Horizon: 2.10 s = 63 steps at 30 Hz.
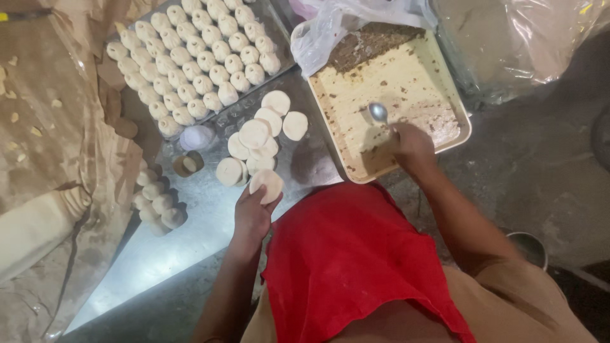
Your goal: The person fills small pieces of dough with a dark mixture using a spoon, then folds and pinches the dough by hand to seal it into buns.
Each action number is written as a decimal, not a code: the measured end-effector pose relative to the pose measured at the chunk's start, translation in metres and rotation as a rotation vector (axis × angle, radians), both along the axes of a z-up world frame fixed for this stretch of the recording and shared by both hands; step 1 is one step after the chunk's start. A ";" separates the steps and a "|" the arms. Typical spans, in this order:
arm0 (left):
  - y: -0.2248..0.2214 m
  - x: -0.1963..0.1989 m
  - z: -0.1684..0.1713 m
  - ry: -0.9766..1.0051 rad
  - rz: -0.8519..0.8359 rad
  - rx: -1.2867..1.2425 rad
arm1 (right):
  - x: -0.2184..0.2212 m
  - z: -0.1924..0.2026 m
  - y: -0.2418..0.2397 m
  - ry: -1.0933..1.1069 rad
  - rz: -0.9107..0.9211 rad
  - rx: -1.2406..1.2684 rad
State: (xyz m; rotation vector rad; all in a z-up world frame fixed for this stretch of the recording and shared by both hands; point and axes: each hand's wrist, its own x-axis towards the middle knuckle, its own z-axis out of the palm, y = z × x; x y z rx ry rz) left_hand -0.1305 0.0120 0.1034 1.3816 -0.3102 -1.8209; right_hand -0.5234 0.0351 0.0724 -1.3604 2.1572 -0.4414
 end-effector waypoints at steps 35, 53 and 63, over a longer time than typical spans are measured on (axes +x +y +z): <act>-0.022 0.083 0.036 -0.016 0.000 -0.152 | 0.022 -0.011 -0.201 0.664 0.471 0.174; -0.020 0.064 0.033 -0.055 0.051 -0.202 | -0.001 -0.016 -0.130 0.454 0.214 -0.177; -0.026 0.033 0.066 -0.171 -0.040 -0.196 | 0.017 -0.033 -0.137 0.200 0.086 -0.197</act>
